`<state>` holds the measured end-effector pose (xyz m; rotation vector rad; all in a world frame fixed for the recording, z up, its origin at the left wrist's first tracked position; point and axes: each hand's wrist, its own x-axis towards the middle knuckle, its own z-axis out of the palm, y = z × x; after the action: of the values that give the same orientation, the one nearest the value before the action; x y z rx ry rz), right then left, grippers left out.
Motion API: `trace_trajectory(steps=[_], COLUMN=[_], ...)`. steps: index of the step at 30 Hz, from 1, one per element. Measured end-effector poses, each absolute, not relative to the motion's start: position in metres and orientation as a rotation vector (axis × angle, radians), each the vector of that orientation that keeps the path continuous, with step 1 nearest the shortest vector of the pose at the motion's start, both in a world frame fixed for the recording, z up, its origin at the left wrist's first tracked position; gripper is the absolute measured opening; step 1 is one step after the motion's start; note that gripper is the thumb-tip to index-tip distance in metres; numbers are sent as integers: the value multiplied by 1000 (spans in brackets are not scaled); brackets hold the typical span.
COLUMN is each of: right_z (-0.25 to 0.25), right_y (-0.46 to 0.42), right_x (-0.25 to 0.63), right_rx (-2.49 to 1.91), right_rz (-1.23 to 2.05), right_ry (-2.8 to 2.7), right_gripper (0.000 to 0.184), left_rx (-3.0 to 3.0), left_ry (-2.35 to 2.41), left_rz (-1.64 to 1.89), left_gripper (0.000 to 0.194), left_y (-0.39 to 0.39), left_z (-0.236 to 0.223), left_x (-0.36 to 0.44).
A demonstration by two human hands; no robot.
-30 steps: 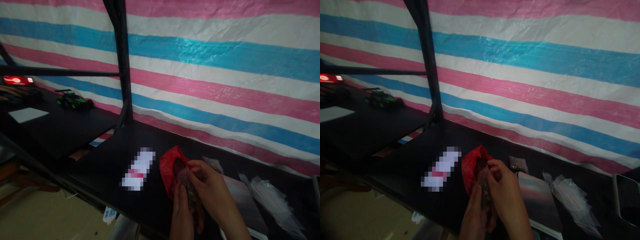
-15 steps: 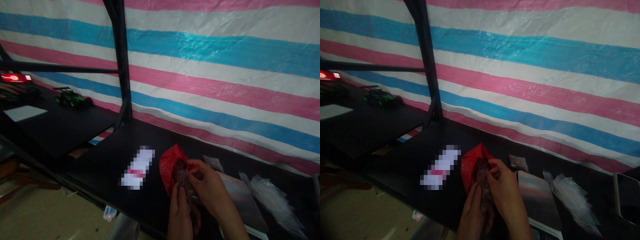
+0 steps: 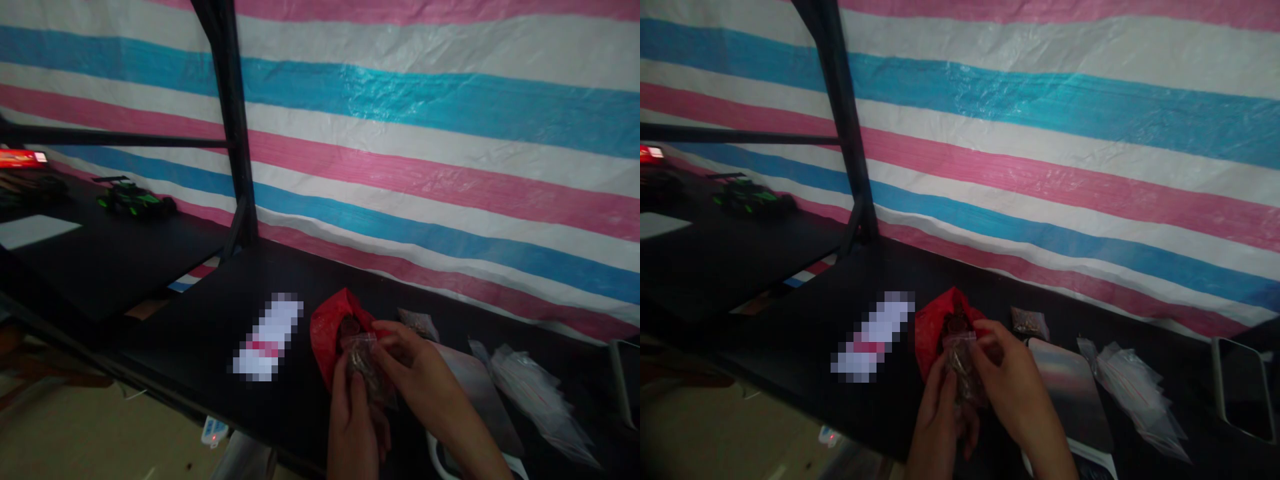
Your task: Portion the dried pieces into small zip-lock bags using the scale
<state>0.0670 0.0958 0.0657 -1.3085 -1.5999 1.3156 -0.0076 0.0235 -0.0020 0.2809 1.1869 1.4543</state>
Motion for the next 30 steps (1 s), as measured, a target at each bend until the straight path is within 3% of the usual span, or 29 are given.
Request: trace_trajectory(steps=[9, 17, 27, 30], right_z=[80, 97, 107, 107], right_y=[92, 80, 72, 67], right_x=[80, 83, 130, 119], right_rx=[-1243, -1223, -1316, -1307], right_rz=[1190, 1071, 895, 1017], right_ry=[-1652, -1691, -1448, -1460], right_gripper=[24, 21, 34, 34], left_rx=[639, 772, 939, 875], left_ry=[1421, 1422, 1409, 1285], left_rz=[1701, 1708, 1737, 1724], left_gripper=[52, 48, 43, 54], left_y=[22, 20, 14, 10], left_z=[6, 9, 27, 20], left_x=[-11, -20, -31, -17])
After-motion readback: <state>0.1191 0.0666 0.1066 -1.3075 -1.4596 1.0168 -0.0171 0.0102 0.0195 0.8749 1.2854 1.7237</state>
